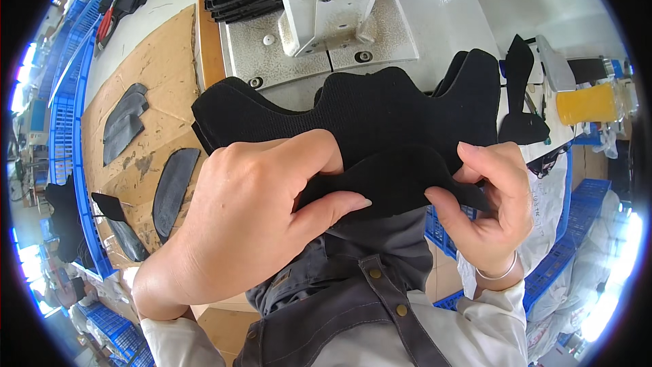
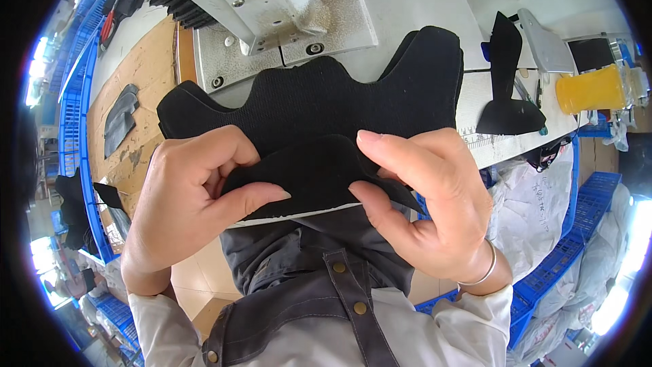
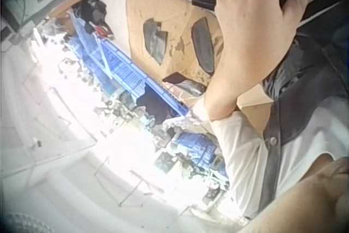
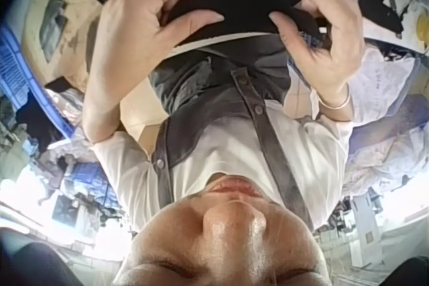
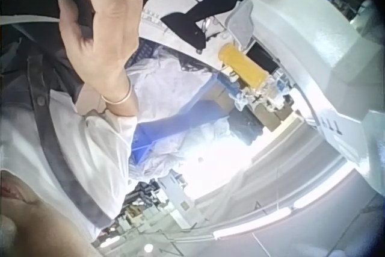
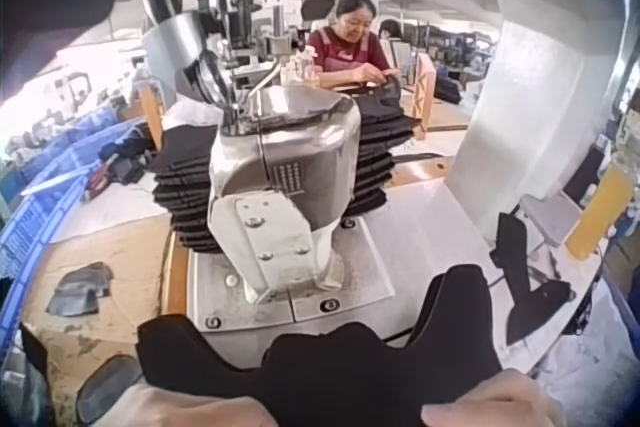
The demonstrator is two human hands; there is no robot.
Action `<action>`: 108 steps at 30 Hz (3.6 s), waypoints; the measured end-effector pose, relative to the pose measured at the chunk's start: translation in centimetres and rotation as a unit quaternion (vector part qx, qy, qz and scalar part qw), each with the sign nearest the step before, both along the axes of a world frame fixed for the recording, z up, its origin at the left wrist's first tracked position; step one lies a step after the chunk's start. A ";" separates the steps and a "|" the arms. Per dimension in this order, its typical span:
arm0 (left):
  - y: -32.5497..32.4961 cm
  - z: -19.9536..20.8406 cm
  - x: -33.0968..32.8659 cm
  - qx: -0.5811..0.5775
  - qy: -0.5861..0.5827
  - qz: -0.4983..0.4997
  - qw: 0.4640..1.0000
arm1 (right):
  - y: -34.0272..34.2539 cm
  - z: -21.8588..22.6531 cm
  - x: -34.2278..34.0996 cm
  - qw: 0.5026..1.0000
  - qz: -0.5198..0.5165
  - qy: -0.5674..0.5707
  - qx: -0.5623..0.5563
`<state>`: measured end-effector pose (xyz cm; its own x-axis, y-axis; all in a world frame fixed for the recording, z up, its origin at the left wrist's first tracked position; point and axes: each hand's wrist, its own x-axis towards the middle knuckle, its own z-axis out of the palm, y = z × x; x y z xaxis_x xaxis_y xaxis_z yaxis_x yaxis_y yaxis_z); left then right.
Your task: Organizes and stacks black leather shoe components at a manufacturing station.
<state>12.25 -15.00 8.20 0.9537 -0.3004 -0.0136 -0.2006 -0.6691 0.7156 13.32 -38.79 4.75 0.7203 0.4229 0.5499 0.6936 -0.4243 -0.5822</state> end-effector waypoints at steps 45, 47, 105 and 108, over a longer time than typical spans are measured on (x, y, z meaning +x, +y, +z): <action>-4.6 -3.4 -5.2 0.251 -0.233 -0.008 0.940 | 1.4 2.7 0.8 0.992 0.007 0.053 -0.111; -4.9 -5.2 -5.2 0.321 -0.309 0.013 0.895 | 0.5 3.2 0.8 0.987 -0.037 0.109 -0.115; 8.7 7.4 -6.4 0.321 -0.321 0.103 0.885 | -2.5 4.5 3.7 0.926 0.067 -0.335 -0.158; 13.3 8.9 -8.6 0.329 -0.392 0.314 0.800 | -2.4 3.3 3.6 0.941 0.041 -0.299 -0.153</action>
<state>3.65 -1.70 17.09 0.7072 0.0671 0.7038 0.1084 -0.9940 -0.0143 16.87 -41.23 8.10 0.2789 0.6679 0.6901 0.8958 -0.4399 0.0637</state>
